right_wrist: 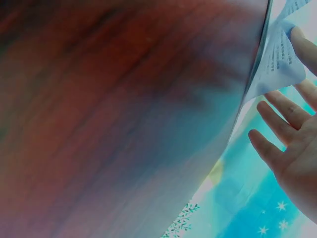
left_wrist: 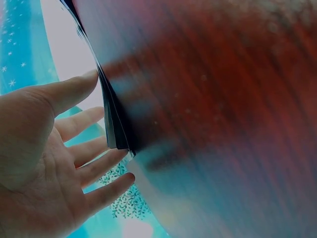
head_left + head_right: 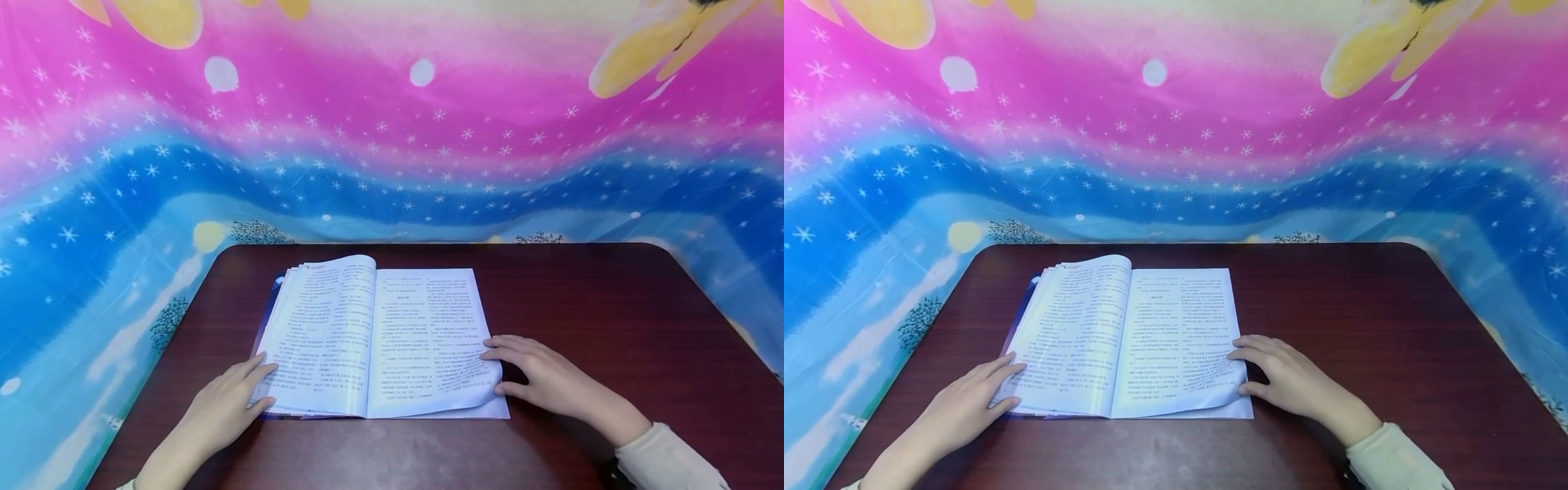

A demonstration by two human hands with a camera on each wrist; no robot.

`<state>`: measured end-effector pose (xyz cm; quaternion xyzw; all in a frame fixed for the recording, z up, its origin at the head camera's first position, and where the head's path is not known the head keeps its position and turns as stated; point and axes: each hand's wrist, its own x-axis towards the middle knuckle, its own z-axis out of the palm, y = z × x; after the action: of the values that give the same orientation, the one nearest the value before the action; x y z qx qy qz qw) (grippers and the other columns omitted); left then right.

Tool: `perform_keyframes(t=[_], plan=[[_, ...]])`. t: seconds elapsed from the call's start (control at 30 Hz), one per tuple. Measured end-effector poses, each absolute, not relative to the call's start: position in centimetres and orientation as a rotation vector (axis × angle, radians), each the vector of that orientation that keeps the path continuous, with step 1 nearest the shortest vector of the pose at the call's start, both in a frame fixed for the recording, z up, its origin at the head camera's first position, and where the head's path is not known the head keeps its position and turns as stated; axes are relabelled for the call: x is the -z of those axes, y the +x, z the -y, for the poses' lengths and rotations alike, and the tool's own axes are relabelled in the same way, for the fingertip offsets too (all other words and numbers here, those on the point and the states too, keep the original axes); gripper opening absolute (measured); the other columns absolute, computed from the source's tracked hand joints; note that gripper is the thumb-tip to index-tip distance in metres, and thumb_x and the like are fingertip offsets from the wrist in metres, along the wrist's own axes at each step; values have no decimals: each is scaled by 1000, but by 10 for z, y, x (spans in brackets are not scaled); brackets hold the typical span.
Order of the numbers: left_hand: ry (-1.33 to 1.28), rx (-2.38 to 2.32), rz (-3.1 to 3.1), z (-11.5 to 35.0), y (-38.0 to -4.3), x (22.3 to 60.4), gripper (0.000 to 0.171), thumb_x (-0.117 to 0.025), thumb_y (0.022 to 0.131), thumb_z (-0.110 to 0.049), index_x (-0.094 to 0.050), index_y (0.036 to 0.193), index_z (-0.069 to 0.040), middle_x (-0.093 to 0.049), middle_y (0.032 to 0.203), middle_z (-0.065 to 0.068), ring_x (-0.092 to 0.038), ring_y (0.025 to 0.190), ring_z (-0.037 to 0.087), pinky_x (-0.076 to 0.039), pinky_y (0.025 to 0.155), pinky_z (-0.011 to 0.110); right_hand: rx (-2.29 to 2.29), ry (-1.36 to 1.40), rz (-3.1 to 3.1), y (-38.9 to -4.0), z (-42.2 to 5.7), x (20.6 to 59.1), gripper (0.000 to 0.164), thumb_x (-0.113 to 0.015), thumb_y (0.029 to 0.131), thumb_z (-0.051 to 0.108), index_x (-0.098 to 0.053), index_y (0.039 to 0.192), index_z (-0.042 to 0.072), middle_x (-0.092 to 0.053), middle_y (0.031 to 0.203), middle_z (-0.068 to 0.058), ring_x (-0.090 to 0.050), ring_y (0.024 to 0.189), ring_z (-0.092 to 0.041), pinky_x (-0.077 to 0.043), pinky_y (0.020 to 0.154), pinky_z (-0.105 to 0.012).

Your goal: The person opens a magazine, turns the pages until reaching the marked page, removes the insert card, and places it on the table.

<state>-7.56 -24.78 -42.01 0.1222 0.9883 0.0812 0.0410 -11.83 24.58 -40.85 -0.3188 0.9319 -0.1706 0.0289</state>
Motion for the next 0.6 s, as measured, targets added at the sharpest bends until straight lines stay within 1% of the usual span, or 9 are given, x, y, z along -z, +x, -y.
perform_keyframes(t=[0.4,0.5,0.6], plan=[[399,-276,-3033,250,-80,414,54,-82,82,-27,-65,127,-4,-55,136,24,-52,124,44,-44,96,62,607,-986,-2920,-127,-239,398,40,-83,82,26,-70,119,18,-60,134,-3,-51,128,-28,-41,104,-54],[408,-311,-3063,249,-82,410,52,-82,82,-25,-66,126,-3,-58,133,22,-53,123,42,-44,97,61,652,-1047,-2961,-131,-237,396,41,-85,79,24,-70,117,18,-61,131,-1,-52,127,-26,-42,103,-51],[437,-377,-3080,247,-85,405,48,-80,84,-22,-66,126,-4,-60,132,20,-54,123,42,-44,98,60,704,-1118,-2993,-135,-234,393,42,-87,77,23,-70,115,19,-61,130,1,-52,127,-23,-41,103,-46]])
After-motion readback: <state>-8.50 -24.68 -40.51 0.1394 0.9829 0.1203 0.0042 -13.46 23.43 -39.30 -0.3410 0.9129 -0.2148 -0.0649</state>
